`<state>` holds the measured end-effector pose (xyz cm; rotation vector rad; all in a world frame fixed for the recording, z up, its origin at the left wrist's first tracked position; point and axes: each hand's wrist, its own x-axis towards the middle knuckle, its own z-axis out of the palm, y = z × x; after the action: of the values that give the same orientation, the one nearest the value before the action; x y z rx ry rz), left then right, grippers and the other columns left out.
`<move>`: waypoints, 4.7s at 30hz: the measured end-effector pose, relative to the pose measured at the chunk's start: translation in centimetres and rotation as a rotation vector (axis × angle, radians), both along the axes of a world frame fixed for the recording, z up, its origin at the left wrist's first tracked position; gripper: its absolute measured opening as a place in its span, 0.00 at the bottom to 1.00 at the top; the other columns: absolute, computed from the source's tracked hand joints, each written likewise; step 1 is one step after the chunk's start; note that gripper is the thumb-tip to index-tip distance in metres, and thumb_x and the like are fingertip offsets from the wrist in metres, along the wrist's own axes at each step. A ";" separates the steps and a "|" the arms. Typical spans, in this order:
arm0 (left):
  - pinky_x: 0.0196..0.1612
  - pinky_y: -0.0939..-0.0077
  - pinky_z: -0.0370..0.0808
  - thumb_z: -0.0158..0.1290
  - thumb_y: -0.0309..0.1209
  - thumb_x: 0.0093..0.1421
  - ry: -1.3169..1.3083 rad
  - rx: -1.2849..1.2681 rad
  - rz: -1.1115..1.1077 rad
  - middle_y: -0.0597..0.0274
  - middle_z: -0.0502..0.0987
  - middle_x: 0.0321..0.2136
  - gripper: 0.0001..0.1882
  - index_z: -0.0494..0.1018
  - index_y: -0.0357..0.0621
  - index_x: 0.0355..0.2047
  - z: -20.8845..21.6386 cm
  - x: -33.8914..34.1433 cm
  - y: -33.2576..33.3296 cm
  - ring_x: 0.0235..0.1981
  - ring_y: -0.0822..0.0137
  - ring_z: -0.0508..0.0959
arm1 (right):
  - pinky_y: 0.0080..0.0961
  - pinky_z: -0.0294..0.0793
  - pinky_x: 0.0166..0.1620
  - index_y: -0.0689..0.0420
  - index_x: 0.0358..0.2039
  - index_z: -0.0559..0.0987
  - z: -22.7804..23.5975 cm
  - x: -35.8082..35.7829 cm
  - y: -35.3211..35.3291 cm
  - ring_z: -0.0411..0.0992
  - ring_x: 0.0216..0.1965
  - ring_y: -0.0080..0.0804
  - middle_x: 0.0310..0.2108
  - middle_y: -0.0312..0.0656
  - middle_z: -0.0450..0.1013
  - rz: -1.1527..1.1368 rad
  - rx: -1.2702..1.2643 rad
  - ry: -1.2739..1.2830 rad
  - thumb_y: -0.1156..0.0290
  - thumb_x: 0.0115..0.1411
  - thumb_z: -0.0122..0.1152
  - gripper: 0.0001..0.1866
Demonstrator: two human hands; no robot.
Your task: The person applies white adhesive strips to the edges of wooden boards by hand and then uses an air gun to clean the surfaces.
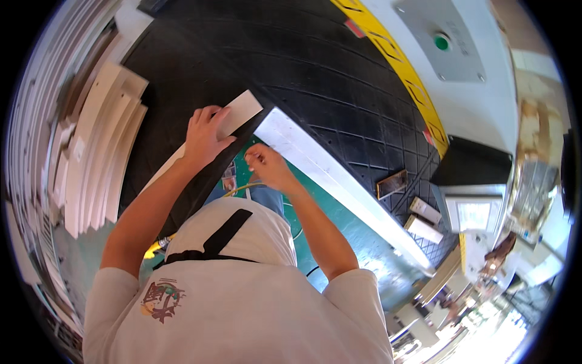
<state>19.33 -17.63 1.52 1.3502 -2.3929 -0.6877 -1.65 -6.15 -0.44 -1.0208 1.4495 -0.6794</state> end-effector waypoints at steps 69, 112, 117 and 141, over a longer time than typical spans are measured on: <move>0.72 0.51 0.60 0.68 0.46 0.52 -0.086 -0.071 -0.115 0.56 0.70 0.67 0.39 0.72 0.50 0.63 -0.4 3.6 0.3 0.71 0.55 0.65 | 0.30 0.77 0.41 0.64 0.42 0.86 2.6 -7.4 -12.2 0.82 0.34 0.38 0.34 0.50 0.84 0.318 -0.038 0.478 0.69 0.64 0.67 0.11; 0.71 0.48 0.60 0.62 0.48 0.60 0.086 -0.300 -0.040 0.50 0.71 0.65 0.35 0.70 0.40 0.62 -2.1 4.9 3.0 0.68 0.52 0.67 | 0.45 0.72 0.58 0.55 0.40 0.85 39.2 -24.8 -10.9 0.76 0.51 0.47 0.45 0.43 0.81 -0.364 -1.169 1.944 0.69 0.59 0.70 0.09; 0.70 0.46 0.60 0.65 0.42 0.57 0.015 -0.166 0.176 0.51 0.70 0.66 0.36 0.71 0.41 0.63 -1.0 17.3 10.8 0.69 0.49 0.66 | 0.46 0.72 0.59 0.61 0.48 0.84 32.3 -13.3 -8.5 0.76 0.53 0.50 0.50 0.49 0.80 -0.220 -1.236 1.568 0.73 0.63 0.67 0.13; 0.43 0.57 0.80 0.75 0.39 0.43 0.083 0.081 0.203 0.55 0.72 0.43 0.36 0.75 0.45 0.52 10.9 22.9 15.1 0.42 0.49 0.80 | 0.44 0.72 0.64 0.59 0.62 0.70 6.8 10.4 3.5 0.72 0.58 0.42 0.57 0.47 0.72 -0.742 0.202 -0.687 0.61 0.76 0.54 0.21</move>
<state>42.21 -2.54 12.45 1.5396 -2.1481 -0.7748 8.79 -2.68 6.34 -0.0192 1.2090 -1.2343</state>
